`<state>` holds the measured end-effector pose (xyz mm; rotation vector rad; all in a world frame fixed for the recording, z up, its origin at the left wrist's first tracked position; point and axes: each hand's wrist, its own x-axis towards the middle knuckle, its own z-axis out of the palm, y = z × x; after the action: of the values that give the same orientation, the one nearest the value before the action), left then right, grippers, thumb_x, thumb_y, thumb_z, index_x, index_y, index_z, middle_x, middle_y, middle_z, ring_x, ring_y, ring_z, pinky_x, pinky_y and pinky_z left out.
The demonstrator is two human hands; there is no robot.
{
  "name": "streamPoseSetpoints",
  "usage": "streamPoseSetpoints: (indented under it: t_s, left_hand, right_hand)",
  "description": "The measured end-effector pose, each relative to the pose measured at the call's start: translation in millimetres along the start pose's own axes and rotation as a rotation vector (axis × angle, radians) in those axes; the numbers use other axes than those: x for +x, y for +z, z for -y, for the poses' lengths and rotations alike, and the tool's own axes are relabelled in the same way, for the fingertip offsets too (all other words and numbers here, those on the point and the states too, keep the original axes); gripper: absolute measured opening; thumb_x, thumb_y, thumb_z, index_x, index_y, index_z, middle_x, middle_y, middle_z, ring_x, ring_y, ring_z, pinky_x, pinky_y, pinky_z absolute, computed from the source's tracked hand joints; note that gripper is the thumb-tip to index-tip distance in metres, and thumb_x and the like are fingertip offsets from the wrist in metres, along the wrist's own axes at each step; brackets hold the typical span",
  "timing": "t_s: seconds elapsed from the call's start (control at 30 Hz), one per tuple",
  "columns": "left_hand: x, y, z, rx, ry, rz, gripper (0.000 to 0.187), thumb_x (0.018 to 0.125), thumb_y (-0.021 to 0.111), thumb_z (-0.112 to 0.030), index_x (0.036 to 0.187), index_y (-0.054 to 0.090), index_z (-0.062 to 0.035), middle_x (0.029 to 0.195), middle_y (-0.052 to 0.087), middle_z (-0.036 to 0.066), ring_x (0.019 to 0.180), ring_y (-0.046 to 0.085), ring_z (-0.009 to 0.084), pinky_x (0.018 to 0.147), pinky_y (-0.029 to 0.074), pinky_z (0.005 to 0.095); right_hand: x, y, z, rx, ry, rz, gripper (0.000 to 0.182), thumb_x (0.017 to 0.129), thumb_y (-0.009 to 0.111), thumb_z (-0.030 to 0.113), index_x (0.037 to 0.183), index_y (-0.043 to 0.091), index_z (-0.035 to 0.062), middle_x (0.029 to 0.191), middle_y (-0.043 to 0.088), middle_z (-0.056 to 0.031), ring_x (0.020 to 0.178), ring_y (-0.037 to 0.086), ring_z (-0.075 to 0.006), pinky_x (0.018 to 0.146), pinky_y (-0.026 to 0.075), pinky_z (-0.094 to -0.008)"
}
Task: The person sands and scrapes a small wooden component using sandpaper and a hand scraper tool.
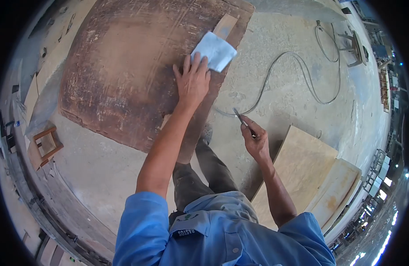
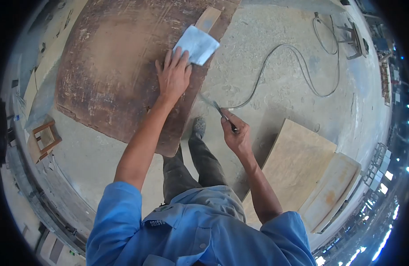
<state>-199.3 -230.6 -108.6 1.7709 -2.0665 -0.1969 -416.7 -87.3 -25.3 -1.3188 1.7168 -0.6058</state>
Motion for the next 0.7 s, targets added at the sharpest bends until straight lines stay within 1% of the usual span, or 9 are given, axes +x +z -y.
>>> streamPoseSetpoints:
  t_s: [0.03,0.1,0.2,0.3,0.4,0.43,0.53,0.63,0.7]
  left_hand:
    - [-15,-2,2,0.016,0.046,-0.004,0.055,0.090,0.065,-0.025,0.142,0.050,-0.0128,0.154,0.038,0.010,0.139,0.038,0.0380,0.103,0.031,0.0746]
    - [-46,-13,5,0.014,0.017,0.054,0.053,0.091,0.064,-0.023,0.142,0.052,-0.0130,0.154,0.037,0.010,0.139,0.038,0.0382,0.102,0.032,0.0747]
    - [-83,-30,13,0.013,-0.005,0.115,0.053,0.091,0.064,-0.021,0.143,0.051,-0.0162,0.155,0.037,0.011,0.139,0.039,0.0384,0.104,0.032,0.0713]
    - [-111,-45,21,0.010,-0.015,0.161,0.056,0.091,0.064,-0.019,0.145,0.050,-0.0187,0.156,0.037,0.012,0.138,0.040,0.0386,0.107,0.032,0.0661]
    - [-129,-44,24,0.025,-0.025,0.154,0.060,0.088,0.067,-0.018,0.146,0.050,-0.0220,0.156,0.037,0.012,0.137,0.042,0.0381,0.107,0.033,0.0637]
    - [-133,-43,26,0.031,-0.016,0.153,0.061,0.087,0.068,-0.017,0.146,0.050,-0.0232,0.156,0.037,0.013,0.137,0.042,0.0379,0.107,0.033,0.0634]
    - [-142,-41,31,0.018,-0.007,0.142,0.065,0.084,0.071,-0.017,0.145,0.051,-0.0274,0.154,0.038,0.015,0.135,0.044,0.0372,0.107,0.034,0.0626]
    - [-150,-41,35,-0.008,-0.002,0.124,0.067,0.080,0.073,-0.017,0.143,0.053,-0.0307,0.149,0.041,0.015,0.131,0.047,0.0357,0.106,0.035,0.0618]
    - [-152,-42,36,-0.024,-0.002,0.116,0.067,0.079,0.074,-0.016,0.141,0.055,-0.0314,0.144,0.043,0.014,0.127,0.049,0.0344,0.106,0.036,0.0613]
  right_hand:
    - [2,3,-2,0.016,-0.047,-0.016,0.027,0.094,0.064,0.008,0.120,0.069,0.0022,0.091,0.072,-0.0155,0.073,0.063,-0.0124,0.065,0.049,-0.0301]
    - [13,9,-5,0.044,-0.144,-0.046,0.028,0.093,0.064,0.007,0.120,0.070,0.0027,0.084,0.071,-0.0154,0.066,0.061,-0.0138,0.060,0.047,-0.0310]
    - [35,23,4,-0.022,-0.303,-0.075,0.030,0.091,0.064,0.005,0.120,0.070,0.0058,0.076,0.065,-0.0152,0.063,0.062,-0.0238,0.059,0.047,-0.0338]
    - [55,39,24,-0.180,-0.386,-0.008,0.035,0.088,0.062,0.003,0.122,0.069,0.0109,0.074,0.061,-0.0144,0.064,0.062,-0.0326,0.058,0.049,-0.0379]
    - [69,65,26,-0.261,-0.555,0.015,0.033,0.090,0.061,0.001,0.121,0.069,0.0086,0.070,0.057,-0.0131,0.060,0.060,-0.0289,0.056,0.047,-0.0383]
    - [68,73,28,-0.266,-0.574,0.012,0.036,0.087,0.062,0.002,0.121,0.070,0.0119,0.073,0.059,-0.0123,0.062,0.062,-0.0314,0.056,0.049,-0.0408]
    - [66,92,23,-0.384,-0.590,0.046,0.039,0.086,0.063,0.003,0.122,0.070,0.0150,0.074,0.060,-0.0108,0.060,0.062,-0.0308,0.054,0.049,-0.0421]
    - [59,107,14,-0.464,-0.588,0.081,0.043,0.083,0.066,0.011,0.125,0.067,0.0192,0.078,0.064,-0.0077,0.062,0.067,-0.0304,0.055,0.054,-0.0422]
    - [60,107,10,-0.492,-0.601,0.088,0.044,0.082,0.066,0.011,0.126,0.067,0.0199,0.078,0.063,-0.0076,0.062,0.067,-0.0298,0.055,0.054,-0.0421]
